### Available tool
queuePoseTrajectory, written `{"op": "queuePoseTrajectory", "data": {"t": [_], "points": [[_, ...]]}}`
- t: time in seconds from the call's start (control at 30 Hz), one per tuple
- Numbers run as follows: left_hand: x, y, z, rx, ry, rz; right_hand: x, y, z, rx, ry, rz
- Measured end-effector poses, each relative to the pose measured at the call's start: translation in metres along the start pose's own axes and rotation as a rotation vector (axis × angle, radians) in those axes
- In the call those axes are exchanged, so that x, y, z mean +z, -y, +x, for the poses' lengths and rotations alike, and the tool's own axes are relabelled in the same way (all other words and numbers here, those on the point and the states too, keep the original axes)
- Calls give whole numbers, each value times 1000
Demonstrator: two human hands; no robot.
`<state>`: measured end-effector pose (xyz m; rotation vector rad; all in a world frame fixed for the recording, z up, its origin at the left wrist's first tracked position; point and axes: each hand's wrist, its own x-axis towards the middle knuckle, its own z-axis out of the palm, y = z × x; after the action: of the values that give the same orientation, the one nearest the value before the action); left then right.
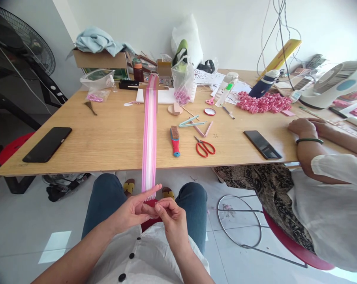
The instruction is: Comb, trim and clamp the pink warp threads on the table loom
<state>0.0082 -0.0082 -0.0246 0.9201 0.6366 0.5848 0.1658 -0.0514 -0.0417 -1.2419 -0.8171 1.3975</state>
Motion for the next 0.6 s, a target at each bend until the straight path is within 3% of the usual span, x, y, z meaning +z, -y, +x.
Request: {"op": "queuePoseTrajectory", "data": {"t": [0.17, 0.33, 0.5, 0.6], "points": [[-3, -1, -2, -4, 46, 42, -27, 13, 0, 126, 18, 37], [-7, 0, -4, 51, 12, 43, -74, 39, -2, 239, -82, 65], [-9, 0, -6, 36, -20, 2, -134, 79, -10, 198, -186, 44], [-9, 1, -7, 25, -101, -43, -166, 81, -20, 126, -219, -63]]}}
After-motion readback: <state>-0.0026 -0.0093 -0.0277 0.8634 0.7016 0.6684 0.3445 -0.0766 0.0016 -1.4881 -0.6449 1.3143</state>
